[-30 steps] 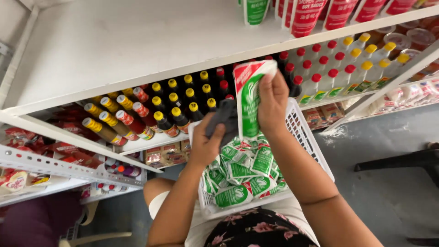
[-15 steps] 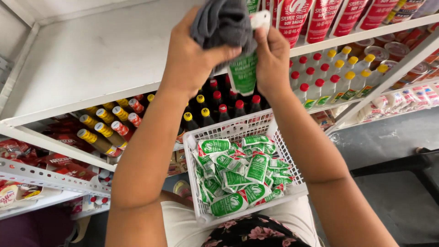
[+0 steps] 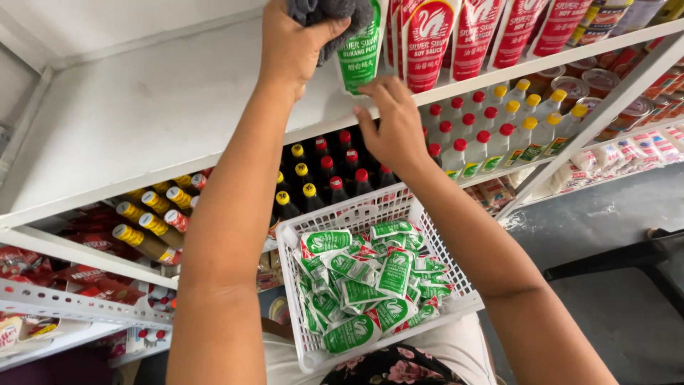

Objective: Wipe condiment pouches with a cloth and arrange them on a store shelf.

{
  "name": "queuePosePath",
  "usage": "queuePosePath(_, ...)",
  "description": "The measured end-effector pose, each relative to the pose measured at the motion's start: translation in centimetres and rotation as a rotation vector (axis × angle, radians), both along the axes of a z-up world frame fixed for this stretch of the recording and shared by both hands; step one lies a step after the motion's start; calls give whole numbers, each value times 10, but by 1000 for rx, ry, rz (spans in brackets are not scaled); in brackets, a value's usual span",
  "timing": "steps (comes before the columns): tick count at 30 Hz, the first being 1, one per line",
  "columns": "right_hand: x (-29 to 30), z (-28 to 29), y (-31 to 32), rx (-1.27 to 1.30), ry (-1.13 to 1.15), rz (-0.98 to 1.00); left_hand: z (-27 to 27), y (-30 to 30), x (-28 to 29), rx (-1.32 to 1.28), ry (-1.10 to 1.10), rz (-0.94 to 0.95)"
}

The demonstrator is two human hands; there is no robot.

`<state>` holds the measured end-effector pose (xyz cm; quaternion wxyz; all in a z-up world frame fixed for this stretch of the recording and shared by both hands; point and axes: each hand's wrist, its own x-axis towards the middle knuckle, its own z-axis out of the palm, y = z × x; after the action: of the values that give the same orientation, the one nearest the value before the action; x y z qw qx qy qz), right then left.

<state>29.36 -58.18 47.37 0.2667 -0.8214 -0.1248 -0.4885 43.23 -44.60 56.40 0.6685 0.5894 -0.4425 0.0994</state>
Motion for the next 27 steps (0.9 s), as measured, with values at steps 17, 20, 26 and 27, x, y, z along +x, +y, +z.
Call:
queuePosePath(17, 40, -21, -17, -110, 108, -90, -29, -33, 36, -55, 32, -22)
queuePosePath(20, 41, -23, -19, -118, 130, -92, -27, -30, 31, -35, 12, 4)
queuePosePath(26, 39, -19, -15, -120, 221, -89, -29, -22, 27, -49, -3, -19)
queuePosePath(27, 37, -19, -14, -120, 213, -89, -29, -21, 24, -25, -9, -4)
